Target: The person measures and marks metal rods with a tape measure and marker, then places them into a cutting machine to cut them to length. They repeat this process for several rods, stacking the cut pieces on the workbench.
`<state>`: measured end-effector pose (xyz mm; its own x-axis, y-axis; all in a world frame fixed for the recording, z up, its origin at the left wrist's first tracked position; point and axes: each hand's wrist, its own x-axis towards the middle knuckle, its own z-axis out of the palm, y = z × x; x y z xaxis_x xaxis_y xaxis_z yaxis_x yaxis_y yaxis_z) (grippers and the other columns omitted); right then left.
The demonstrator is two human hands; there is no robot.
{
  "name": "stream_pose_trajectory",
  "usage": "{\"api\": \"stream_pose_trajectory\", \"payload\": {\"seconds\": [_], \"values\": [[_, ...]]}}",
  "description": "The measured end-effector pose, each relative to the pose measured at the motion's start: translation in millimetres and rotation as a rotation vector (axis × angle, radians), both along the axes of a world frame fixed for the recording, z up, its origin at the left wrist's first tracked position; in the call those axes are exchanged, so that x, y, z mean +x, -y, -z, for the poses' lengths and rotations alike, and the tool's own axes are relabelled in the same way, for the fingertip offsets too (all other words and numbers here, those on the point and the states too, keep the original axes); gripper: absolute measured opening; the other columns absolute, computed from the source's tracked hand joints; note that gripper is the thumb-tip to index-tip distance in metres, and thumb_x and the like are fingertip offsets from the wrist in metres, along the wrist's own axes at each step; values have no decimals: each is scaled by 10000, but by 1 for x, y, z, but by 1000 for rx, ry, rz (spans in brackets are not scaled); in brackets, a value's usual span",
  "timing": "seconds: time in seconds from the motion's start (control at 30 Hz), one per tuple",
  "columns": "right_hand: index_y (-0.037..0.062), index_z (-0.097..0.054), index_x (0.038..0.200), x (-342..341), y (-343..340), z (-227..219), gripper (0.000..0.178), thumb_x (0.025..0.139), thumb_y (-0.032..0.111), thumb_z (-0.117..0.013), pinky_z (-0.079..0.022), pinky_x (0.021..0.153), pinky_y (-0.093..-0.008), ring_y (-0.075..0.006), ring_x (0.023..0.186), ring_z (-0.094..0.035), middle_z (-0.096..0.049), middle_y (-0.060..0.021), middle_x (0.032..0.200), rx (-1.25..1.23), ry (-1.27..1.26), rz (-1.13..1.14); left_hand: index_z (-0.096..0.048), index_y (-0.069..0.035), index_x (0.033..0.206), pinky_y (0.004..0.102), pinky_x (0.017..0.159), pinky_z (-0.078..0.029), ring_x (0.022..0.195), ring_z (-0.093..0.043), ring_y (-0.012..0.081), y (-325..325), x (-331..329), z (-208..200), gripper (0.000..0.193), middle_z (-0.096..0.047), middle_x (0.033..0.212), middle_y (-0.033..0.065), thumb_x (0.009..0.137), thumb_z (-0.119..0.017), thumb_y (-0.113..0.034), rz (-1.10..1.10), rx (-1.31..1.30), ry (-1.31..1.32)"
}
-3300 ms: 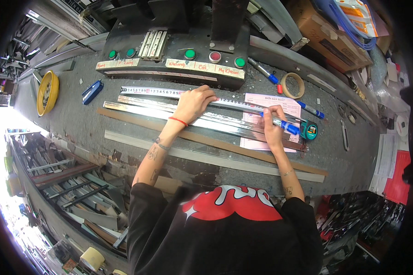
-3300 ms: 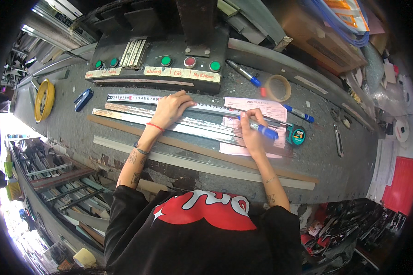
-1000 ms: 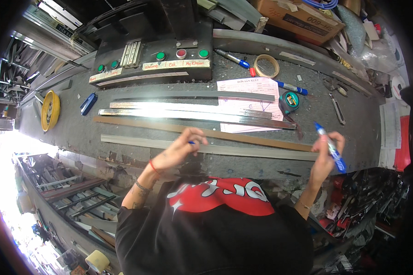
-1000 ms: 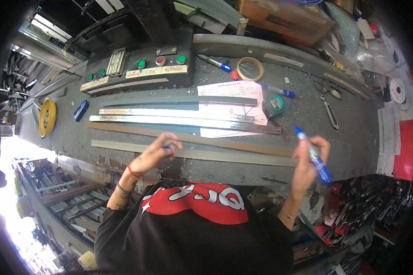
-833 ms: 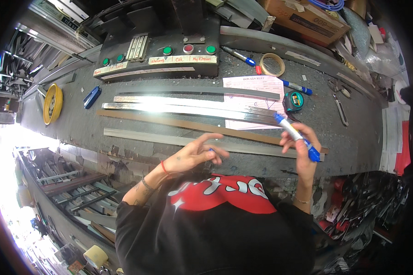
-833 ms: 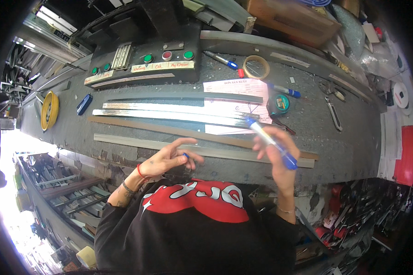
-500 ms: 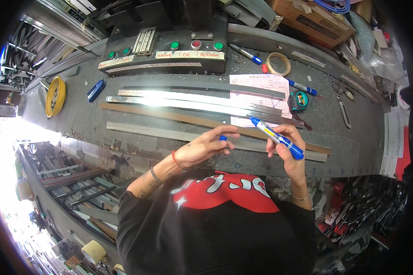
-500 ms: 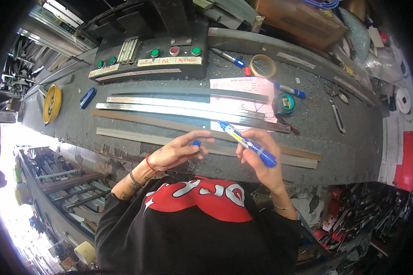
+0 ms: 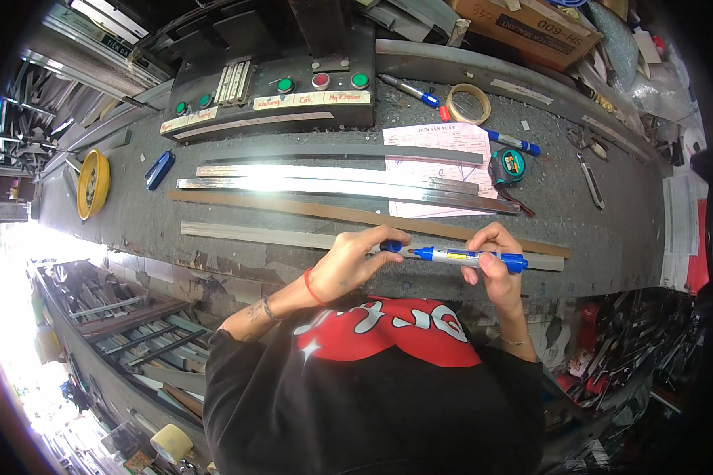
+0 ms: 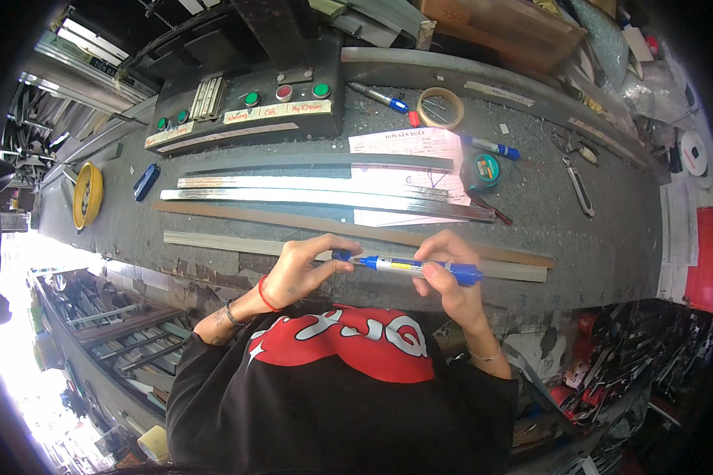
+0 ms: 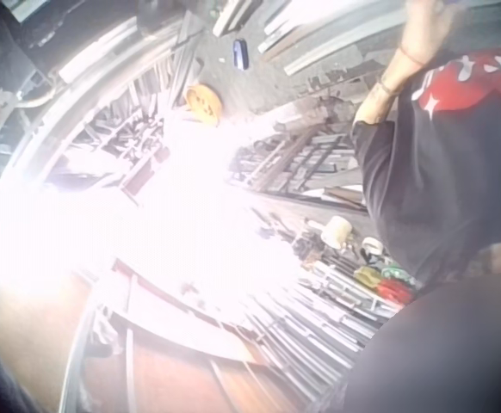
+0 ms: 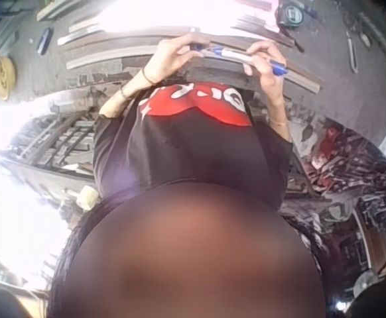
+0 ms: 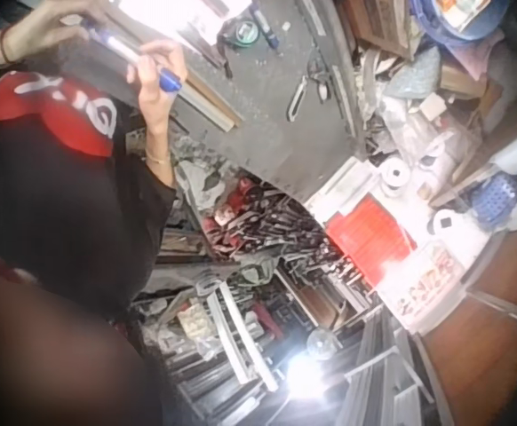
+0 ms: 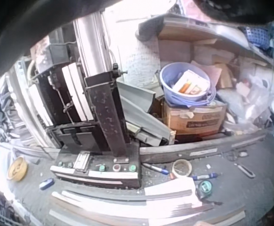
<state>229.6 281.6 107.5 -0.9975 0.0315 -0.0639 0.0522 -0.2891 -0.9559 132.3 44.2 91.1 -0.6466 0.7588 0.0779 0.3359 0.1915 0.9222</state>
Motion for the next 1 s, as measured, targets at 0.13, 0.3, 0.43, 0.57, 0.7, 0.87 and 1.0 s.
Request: {"api": "stream_pose_trajectory", "payload": {"seconds": [0.13,0.3,0.43,0.57,0.7,0.87,1.0], "values": [[-4,-506,973,-1,4,-3,193,860,136,-574,-397,541,-238,-97,582,-509,-556,-73,668,-22,-10,-5,-587,-46,1221,334,813,-536,976,-674,246,-5,3,-2,466,-685,1069,114,776,-723,-26,-56,73,-47],[-10,-494,956,-3,12,-5,268,862,217,-601,-408,525,-229,-91,560,-508,-548,-83,670,110,24,-25,-555,-28,1226,379,816,-517,963,-626,310,-8,6,-2,438,-650,1097,137,809,-685,-52,-17,67,-152],[-27,-513,985,-4,11,-3,260,885,204,-579,-445,514,-244,-119,561,-556,-595,-131,701,110,-10,-51,-589,-17,1144,381,776,-512,899,-620,304,-9,4,3,370,-651,1047,129,793,-698,-63,-75,129,-284],[-54,-580,1051,0,13,-2,250,949,157,-495,-516,519,-262,-183,613,-653,-651,-180,836,-69,19,-200,-609,-15,1079,363,660,-485,771,-608,283,-5,2,1,334,-621,899,140,766,-720,-51,-42,73,-342],[-49,-600,988,10,19,-7,237,950,149,-476,-527,548,-277,-205,603,-650,-649,-181,833,-254,-2,-276,-593,12,1041,394,636,-449,745,-559,305,0,3,-8,256,-538,792,143,824,-669,-101,111,80,-344],[18,-621,927,0,22,-17,139,872,63,-502,-523,534,-301,-199,576,-631,-641,-141,781,174,-348,-344,-569,35,1001,414,642,-437,730,-537,354,-2,-8,-18,239,-537,790,158,883,-607,-169,243,135,-251],[84,-655,884,-1,24,-30,129,779,44,-592,-502,516,-311,-218,576,-613,-622,-101,757,514,-434,-415,-573,-4,1030,444,666,-452,756,-573,392,7,-15,-21,286,-586,826,176,939,-536,-273,417,22,89]]}}
